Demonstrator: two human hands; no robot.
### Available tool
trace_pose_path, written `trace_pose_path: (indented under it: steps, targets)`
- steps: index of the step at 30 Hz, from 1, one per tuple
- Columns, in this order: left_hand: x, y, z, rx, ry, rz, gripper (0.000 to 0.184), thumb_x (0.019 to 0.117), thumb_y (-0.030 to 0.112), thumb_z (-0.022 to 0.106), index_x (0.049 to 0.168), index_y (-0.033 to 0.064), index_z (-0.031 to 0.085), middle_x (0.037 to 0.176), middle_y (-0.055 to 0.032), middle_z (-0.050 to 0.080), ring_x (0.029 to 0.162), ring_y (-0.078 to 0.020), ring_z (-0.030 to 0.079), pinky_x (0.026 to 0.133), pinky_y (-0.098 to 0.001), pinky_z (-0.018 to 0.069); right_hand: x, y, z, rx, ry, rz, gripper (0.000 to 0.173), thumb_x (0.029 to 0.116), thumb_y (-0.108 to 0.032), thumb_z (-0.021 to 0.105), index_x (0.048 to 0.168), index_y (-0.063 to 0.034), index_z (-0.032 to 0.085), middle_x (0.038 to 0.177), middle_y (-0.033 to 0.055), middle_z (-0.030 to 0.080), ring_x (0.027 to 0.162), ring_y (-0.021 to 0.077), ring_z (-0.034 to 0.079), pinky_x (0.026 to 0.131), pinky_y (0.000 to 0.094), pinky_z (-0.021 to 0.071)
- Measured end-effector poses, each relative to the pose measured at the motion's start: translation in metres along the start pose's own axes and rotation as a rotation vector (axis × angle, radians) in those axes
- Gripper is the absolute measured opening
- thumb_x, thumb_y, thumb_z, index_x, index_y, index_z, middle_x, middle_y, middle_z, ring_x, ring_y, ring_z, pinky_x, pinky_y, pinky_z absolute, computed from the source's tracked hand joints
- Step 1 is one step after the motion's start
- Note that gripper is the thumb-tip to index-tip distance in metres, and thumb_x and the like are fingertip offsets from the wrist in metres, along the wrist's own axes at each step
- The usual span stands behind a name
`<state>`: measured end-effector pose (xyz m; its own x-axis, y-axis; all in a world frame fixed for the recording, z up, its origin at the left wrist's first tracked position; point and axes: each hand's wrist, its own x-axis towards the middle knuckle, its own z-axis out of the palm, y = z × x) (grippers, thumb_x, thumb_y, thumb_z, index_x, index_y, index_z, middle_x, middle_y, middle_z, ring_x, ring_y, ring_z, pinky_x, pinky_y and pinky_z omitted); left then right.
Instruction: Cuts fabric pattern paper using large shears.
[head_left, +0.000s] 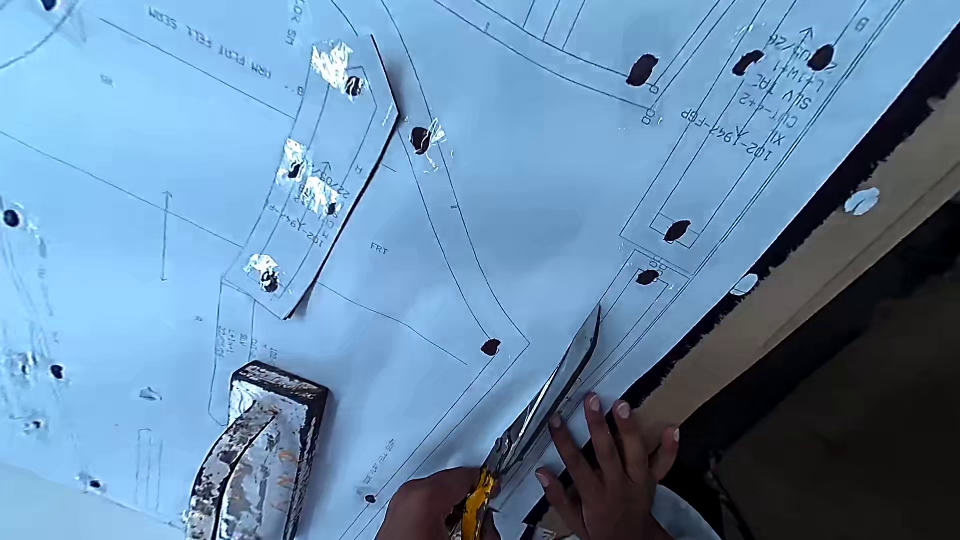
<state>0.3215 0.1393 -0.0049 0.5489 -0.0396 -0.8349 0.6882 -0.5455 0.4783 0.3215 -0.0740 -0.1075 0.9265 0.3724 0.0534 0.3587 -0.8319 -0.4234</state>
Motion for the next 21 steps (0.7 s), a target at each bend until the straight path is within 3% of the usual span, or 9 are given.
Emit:
trace_pose_path:
  steps: [5, 10, 21]
  targets:
    - [0.004, 0.0, 0.0, 0.002, 0.013, 0.014, 0.016, 0.0823, 0.009, 0.072, 0.096, 0.0028, 0.077, 0.089, -0.0071, 0.078, 0.067, -0.0096, 0.07, 0.059, -0.0259, 0.0575, 0.0, -0.002, 0.001, -0.001, 0.004, 0.012, 0.065, 0.103, -0.062, 0.027, 0.162, -0.036, 0.028, 0.173, -0.0099, 0.007, 0.157, 0.0125, -0.014, 0.12, 0.0575, -0.0208]
    - [0.005, 0.007, -0.004, 0.016, -0.023, 0.043, 0.021, 0.0836, 0.008, 0.07, 0.102, 0.001, 0.076, 0.095, -0.0106, 0.077, 0.074, -0.0154, 0.072, 0.064, -0.0318, 0.0602, 0.001, 0.001, 0.0, -0.003, 0.0, -0.002, 0.064, 0.1028, -0.063, 0.028, 0.161, -0.0353, 0.032, 0.173, -0.01, 0.009, 0.158, 0.0128, -0.013, 0.12, 0.0578, -0.02]
    - [0.007, 0.026, -0.008, 0.095, -0.015, 0.011, 0.024, 0.0841, 0.012, 0.07, 0.104, 0.0001, 0.076, 0.095, -0.0118, 0.076, 0.078, -0.0209, 0.074, 0.066, -0.0382, 0.0615, 0.0, 0.001, -0.002, 0.009, -0.006, -0.006, 0.064, 0.103, -0.063, 0.028, 0.161, -0.0354, 0.032, 0.173, -0.0105, 0.008, 0.157, 0.012, -0.015, 0.119, 0.0565, -0.0225]
